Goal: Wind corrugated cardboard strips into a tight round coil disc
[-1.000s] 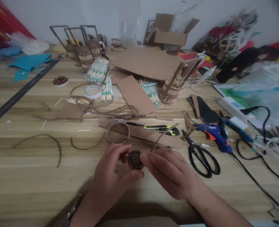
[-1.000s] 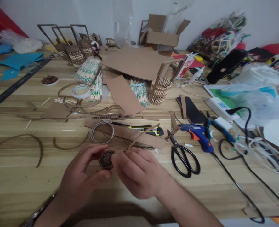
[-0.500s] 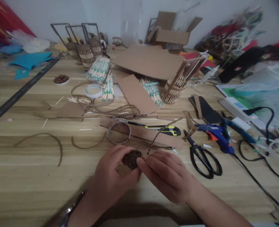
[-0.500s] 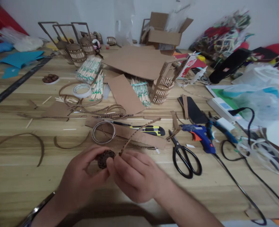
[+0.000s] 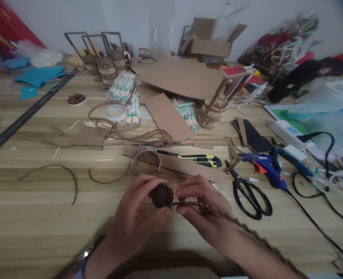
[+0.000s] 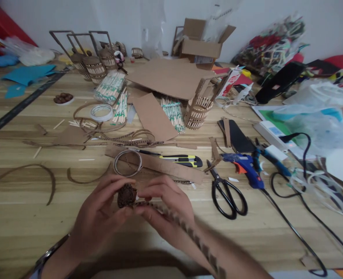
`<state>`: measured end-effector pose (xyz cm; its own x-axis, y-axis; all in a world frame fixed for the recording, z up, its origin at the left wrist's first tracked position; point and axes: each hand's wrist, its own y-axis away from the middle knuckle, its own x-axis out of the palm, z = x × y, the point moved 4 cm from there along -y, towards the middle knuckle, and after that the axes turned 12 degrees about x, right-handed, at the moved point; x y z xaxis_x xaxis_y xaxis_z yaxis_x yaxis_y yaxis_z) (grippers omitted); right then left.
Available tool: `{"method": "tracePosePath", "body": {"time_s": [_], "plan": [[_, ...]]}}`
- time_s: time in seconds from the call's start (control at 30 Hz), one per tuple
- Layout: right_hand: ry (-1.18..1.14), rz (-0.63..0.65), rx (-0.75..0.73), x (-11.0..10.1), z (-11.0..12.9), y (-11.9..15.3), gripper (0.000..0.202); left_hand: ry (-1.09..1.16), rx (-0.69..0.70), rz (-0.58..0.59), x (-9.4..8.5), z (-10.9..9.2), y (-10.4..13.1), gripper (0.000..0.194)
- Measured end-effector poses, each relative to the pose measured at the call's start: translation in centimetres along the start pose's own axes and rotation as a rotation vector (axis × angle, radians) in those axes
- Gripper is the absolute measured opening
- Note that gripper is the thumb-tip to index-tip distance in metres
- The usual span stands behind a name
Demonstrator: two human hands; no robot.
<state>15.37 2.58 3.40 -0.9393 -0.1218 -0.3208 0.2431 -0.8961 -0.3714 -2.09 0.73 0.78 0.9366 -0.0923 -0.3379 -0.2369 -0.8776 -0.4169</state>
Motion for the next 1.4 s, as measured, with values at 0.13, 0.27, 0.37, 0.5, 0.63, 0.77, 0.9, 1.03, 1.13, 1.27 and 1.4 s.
{"method": "tracePosePath", "body": {"time_s": [0.13,0.27,0.37,0.5,0.63,0.77,0.9,1.03,1.13,1.27,1.4], "plan": [[0.079,-0.007,-0.092,-0.1,0.4,0.5,0.01,-0.012,-0.025,0.017,0.1,0.1,0.2,0.037],[0.156,-0.017,-0.114,-0.1,0.3,0.6,0.013,-0.057,-0.02,0.053,0.2,0.0,0.0,0.041],[0.21,-0.001,-0.115,0.0,0.2,0.6,0.012,-0.099,0.01,0.053,0.1,-0.2,-0.4,0.042],[0.255,0.002,-0.158,0.0,0.1,0.4,0.01,-0.142,0.027,0.054,0.0,-0.5,-0.8,0.039],[0.269,0.009,-0.178,0.3,-0.1,0.2,0.006,-0.176,-0.001,0.074,0.0,-1.0,-1.0,0.034],[0.24,0.073,-0.188,0.5,-0.4,0.2,0.007,-0.222,-0.01,0.069,-0.1,-1.4,-0.8,0.031],[0.234,0.23,-0.236,0.6,-0.8,-0.1,0.014,-0.254,-0.032,0.071,-1.1,-1.2,-0.3,0.026],[0.415,0.217,-0.157,0.7,-2.4,-1.3,0.014,-0.368,-0.03,0.081,-3.3,-0.6,0.1,0.024],[0.785,0.173,-0.056,1.2,-4.1,-2.1,0.01,-0.399,-0.032,0.115,-4.3,0.1,0.4,0.022],[1.056,0.154,-0.076,1.5,-5.0,-2.5,0.009,-0.42,0.025,0.174,-4.3,0.6,0.5,0.023],[1.125,0.003,-0.073,-0.2,-4.3,-3.5,0.016,-0.43,0.057,0.231,-3.8,0.5,0.1,0.022]]}}
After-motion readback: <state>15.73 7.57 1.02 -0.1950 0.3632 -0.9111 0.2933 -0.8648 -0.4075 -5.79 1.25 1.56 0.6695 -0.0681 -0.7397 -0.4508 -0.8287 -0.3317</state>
